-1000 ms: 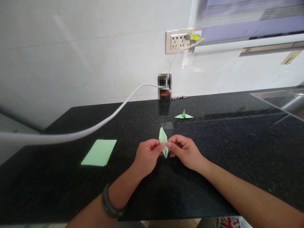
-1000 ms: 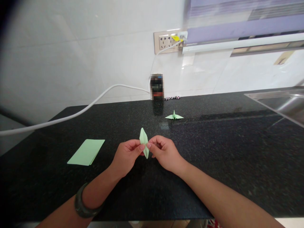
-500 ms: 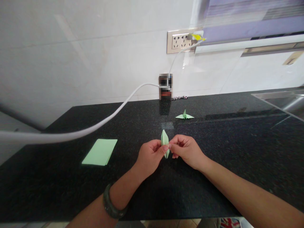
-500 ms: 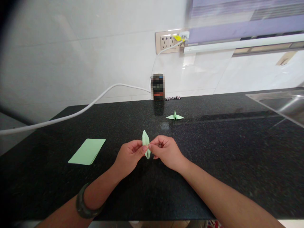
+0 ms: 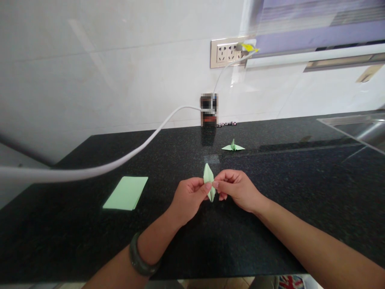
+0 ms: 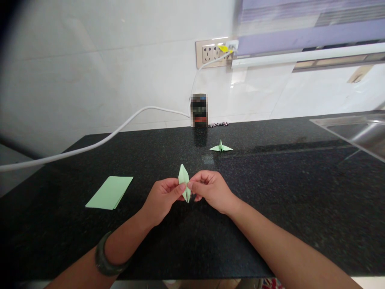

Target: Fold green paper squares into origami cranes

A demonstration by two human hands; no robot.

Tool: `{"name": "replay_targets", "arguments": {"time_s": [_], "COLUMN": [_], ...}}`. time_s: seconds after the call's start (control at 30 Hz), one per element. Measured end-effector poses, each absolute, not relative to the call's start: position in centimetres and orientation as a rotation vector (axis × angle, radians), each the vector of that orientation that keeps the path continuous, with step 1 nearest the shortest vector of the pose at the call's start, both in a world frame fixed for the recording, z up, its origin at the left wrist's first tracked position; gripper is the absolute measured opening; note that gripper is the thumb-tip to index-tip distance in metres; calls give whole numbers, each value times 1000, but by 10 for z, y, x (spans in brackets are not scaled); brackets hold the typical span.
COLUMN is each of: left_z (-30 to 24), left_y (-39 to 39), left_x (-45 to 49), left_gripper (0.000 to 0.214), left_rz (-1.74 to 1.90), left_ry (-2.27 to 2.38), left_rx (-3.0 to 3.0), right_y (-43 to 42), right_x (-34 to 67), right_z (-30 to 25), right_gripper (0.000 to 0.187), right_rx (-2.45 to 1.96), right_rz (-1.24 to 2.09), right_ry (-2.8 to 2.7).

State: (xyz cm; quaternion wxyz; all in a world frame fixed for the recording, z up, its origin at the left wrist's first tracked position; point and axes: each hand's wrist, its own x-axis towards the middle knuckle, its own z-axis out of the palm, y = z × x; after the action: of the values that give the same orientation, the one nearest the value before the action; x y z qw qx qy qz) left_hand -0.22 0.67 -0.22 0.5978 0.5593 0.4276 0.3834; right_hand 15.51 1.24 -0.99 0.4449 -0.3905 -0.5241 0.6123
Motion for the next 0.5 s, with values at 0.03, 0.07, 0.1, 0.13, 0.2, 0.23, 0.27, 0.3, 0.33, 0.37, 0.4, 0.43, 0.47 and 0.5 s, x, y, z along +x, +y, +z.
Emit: {"name": "replay_targets", "arguments": {"time_s": [0.03,0.07,0.1,0.13,0.2,0.23,0.27,0.3,0.33,0.37,0.4,0.43,0.47,0.5], "left_z": [-2,-2,-2,-1,-1,0,0,1,2,2,2,3,3,2], "left_y": [7,7,7,6,6,5,5,4,3,3,2,1,1,1], "left_x": [-2,-3,-4,-4,-5,-5,-5,-5,-5,-4,-4,-4,-4,-4], "left_gripper": [26,25,24,24,24,24,24,24,24,24,24,25,25,25], "left_rz": [894,896,896,894,886,879,870,860,852,843,835,831,822,812], "left_ry": [1006,1021,1035,1044,1043,1032,1017,1002,988,977,973,974,979,982], "left_rx": [1310,1327,1350,1376,1429,1450,1471,1493,1517,1541,1564,1584,1600,1612], "right_y": [12,12,12,12,12,12,12,12,12,12,11,11,11,11], "right_x": [155,155,155,155,155,155,154,154,154,153,153,152,152,152], "right_z": [-10,-11,-11,-11,-12,-12,-12,-12,-12,-12,-13,-13,-13,-13], "right_gripper": [15,15,16,17,18,19,20,21,23,23,24,24,23,22], "right_rx": [-963,-954,-940,-923,-887,-870,-853,-837,-822,-808,-800,-797,-798,-801], "right_rz": [1525,1536,1550,1571,1622,1647,1667,1681,1690,1693,1692,1689,1684,1680], "right_ry": [-1292,-1285,-1278,-1266,-1219,-1195,-1177,-1173,-1182,-1201,-1218,-1230,-1237,-1239]}}
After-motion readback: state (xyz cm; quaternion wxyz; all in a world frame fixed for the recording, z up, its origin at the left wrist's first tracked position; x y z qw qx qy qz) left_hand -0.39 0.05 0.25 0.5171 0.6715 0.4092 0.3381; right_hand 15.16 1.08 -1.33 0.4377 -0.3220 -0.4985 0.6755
